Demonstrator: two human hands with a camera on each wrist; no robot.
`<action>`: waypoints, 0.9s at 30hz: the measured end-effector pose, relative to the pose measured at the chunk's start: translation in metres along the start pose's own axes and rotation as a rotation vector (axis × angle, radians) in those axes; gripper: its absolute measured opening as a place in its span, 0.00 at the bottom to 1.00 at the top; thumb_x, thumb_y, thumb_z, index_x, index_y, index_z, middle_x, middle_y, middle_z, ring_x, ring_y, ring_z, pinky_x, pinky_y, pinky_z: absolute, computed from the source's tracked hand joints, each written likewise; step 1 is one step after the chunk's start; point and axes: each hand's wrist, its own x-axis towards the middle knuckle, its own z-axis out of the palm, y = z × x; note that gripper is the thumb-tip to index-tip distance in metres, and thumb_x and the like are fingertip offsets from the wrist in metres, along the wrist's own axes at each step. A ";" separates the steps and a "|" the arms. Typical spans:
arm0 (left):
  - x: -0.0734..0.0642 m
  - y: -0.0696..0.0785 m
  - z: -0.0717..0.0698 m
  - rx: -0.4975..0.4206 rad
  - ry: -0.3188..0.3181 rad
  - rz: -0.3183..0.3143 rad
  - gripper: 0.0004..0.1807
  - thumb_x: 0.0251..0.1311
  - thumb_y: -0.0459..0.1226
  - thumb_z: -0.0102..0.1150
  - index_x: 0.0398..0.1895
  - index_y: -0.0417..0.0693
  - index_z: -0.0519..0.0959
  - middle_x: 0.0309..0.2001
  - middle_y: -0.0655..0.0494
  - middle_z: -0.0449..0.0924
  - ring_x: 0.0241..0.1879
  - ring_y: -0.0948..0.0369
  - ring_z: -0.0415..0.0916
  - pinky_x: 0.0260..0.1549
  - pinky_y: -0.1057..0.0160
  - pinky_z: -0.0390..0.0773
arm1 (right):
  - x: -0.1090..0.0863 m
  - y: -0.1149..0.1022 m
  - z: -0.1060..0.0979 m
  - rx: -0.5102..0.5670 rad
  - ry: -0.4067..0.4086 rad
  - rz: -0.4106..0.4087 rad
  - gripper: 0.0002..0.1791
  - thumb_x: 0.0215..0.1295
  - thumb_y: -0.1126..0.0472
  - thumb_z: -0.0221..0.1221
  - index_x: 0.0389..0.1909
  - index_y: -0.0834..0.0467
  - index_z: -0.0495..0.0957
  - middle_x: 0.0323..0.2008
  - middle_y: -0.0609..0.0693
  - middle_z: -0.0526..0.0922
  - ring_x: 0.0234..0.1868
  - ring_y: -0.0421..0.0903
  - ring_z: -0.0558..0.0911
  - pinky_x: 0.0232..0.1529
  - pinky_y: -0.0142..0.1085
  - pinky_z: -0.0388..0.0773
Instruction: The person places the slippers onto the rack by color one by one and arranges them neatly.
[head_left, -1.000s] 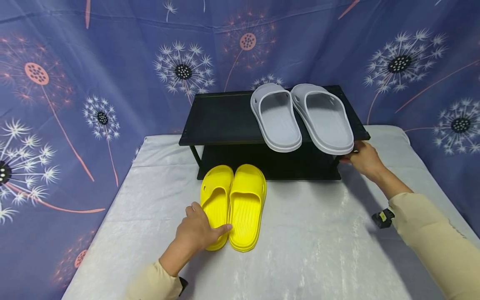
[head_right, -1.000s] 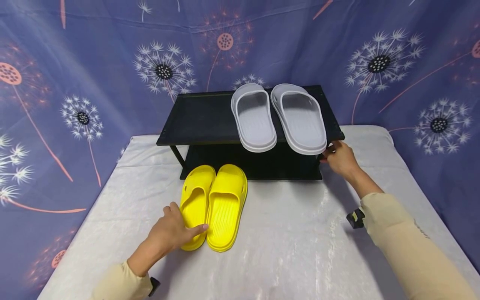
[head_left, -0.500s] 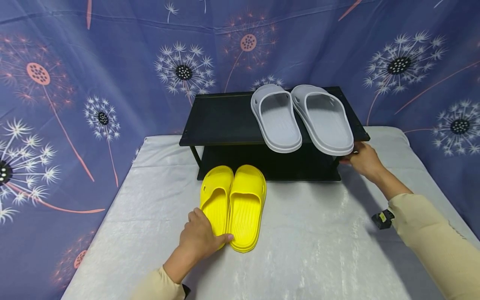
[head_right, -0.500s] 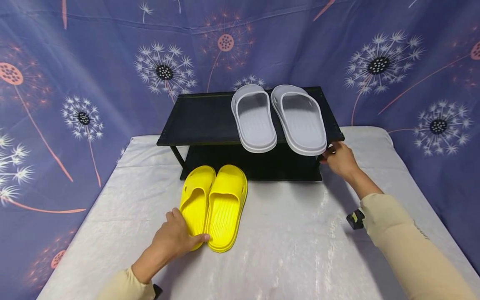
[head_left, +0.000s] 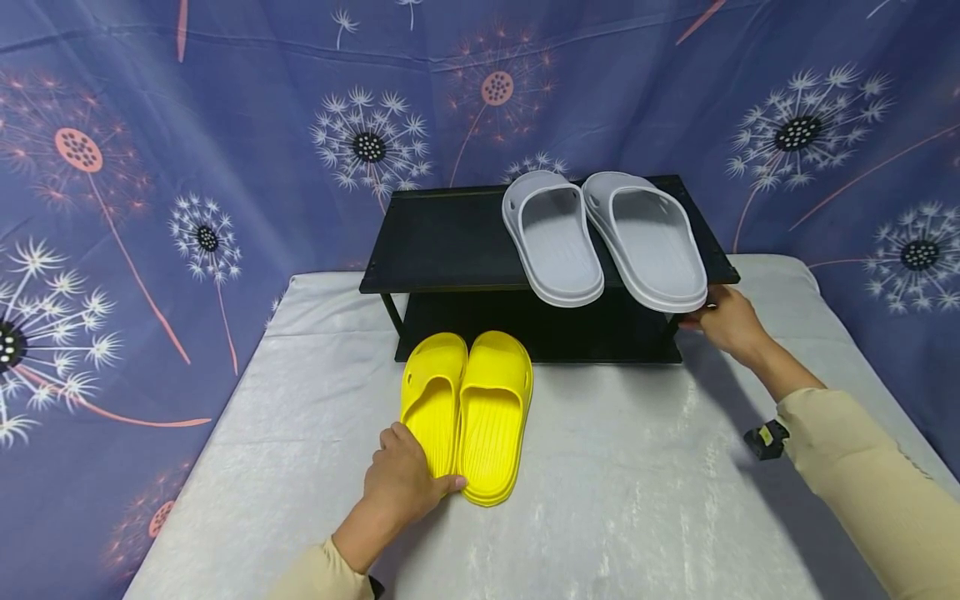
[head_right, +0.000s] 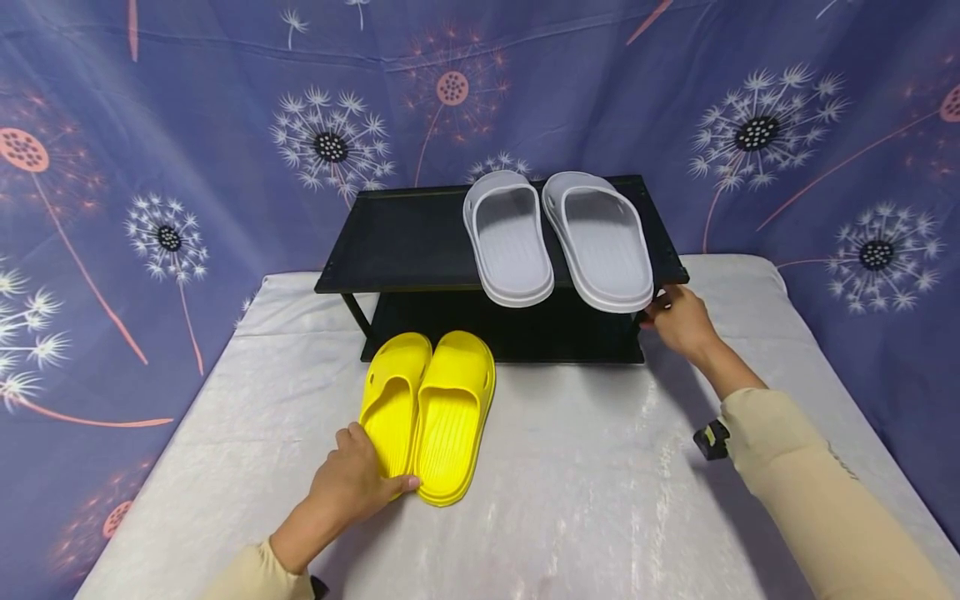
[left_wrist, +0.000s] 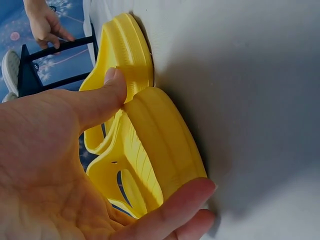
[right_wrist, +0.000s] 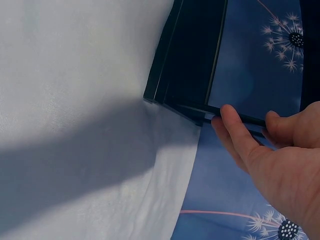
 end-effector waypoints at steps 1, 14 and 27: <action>0.000 0.000 0.000 0.000 0.000 0.002 0.60 0.31 0.66 0.74 0.49 0.23 0.58 0.33 0.40 0.62 0.27 0.49 0.71 0.25 0.53 0.77 | 0.000 0.000 0.000 0.001 0.000 0.001 0.18 0.67 0.76 0.48 0.56 0.78 0.65 0.49 0.71 0.73 0.31 0.27 0.76 0.34 0.26 0.82; 0.002 -0.003 -0.003 -0.059 -0.045 0.001 0.60 0.29 0.62 0.78 0.51 0.24 0.57 0.33 0.40 0.64 0.26 0.49 0.72 0.25 0.53 0.77 | 0.002 0.002 0.001 0.006 -0.011 0.011 0.19 0.68 0.75 0.47 0.59 0.78 0.63 0.51 0.72 0.72 0.32 0.29 0.77 0.34 0.25 0.82; 0.003 -0.006 -0.004 -0.079 -0.040 -0.033 0.59 0.30 0.59 0.79 0.54 0.25 0.58 0.33 0.40 0.67 0.31 0.47 0.73 0.26 0.50 0.77 | 0.001 0.002 0.000 0.030 -0.017 0.017 0.22 0.67 0.76 0.46 0.61 0.77 0.61 0.54 0.72 0.70 0.34 0.30 0.77 0.36 0.27 0.82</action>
